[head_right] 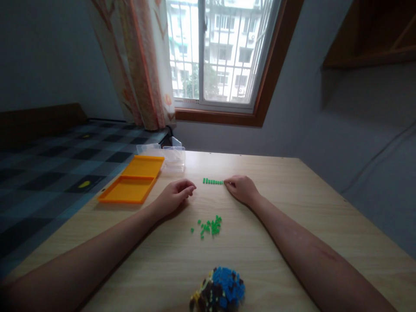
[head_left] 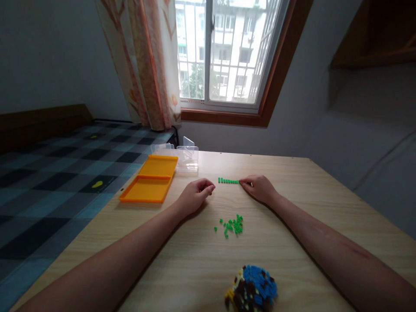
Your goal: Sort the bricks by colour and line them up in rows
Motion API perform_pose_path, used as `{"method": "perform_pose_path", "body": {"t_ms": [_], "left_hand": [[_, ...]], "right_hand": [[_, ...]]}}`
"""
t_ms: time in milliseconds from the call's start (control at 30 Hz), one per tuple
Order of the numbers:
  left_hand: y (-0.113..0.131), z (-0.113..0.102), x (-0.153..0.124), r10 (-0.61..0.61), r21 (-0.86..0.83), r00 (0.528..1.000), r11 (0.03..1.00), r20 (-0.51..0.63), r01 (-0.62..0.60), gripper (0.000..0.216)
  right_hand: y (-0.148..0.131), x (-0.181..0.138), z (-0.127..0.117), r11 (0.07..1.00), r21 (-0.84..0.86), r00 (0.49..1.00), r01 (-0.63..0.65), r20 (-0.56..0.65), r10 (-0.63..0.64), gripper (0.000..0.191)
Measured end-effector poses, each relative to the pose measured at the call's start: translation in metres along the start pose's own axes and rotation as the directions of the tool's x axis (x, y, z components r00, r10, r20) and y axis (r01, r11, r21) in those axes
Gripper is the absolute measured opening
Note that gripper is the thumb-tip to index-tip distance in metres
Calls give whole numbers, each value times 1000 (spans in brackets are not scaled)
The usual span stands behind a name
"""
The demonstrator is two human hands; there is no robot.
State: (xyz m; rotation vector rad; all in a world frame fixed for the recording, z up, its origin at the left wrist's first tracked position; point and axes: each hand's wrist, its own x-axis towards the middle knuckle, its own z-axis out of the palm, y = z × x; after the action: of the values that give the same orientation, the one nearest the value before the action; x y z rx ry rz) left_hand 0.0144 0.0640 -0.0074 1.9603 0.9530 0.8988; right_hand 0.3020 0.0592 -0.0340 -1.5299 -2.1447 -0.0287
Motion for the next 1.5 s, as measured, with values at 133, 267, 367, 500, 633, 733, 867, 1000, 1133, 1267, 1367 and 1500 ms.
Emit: {"method": "perform_pose_path", "body": {"t_ms": [133,267,367,500,633,733,867,1000,1133,1267,1367,1500], "left_hand": [[0,0,0,7,15,1000,1000,-2,-7,26],[1,0,-1,8,28,1000,1000,2,-8,28],[2,0,-1,9,27,1000,1000,3,-9,28],[2,0,-2,7,25,1000,1000,4,-7,27],[2,0,-2,3,40,1000,999,19,-4,26],[3,0,-3,10,83,999,996,48,-14,27],[2,0,-3,20,96,998,995,51,-25,26],[0,0,-2,17,89,999,996,50,-22,25],[3,-1,-4,21,118,998,993,59,-28,25],[9,0,-8,32,149,988,987,148,-54,21],[14,1,-11,79,224,962,965,260,-140,15],[18,2,-13,168,323,911,898,376,-298,14]], "right_hand": [[0,-1,-1,1000,11,1000,11,-14,-10,24],[-2,-1,-2,1000,23,1000,11,-11,-10,24],[-2,-1,-2,1000,29,1000,7,-8,-7,24],[-2,-2,-2,998,62,998,15,-64,-11,22],[0,-2,-1,995,98,996,3,-92,6,22],[0,-3,-1,997,78,998,-5,-55,9,21],[0,-3,-2,998,63,999,-14,-34,16,22],[0,-3,-1,998,67,999,-15,-30,17,22],[-1,-4,-3,993,119,998,0,-59,7,22],[-7,-6,-11,932,361,997,27,62,-53,24],[-16,-6,-22,885,462,957,-55,278,-86,28],[-33,-5,-33,922,388,870,-15,460,-180,23]]}}
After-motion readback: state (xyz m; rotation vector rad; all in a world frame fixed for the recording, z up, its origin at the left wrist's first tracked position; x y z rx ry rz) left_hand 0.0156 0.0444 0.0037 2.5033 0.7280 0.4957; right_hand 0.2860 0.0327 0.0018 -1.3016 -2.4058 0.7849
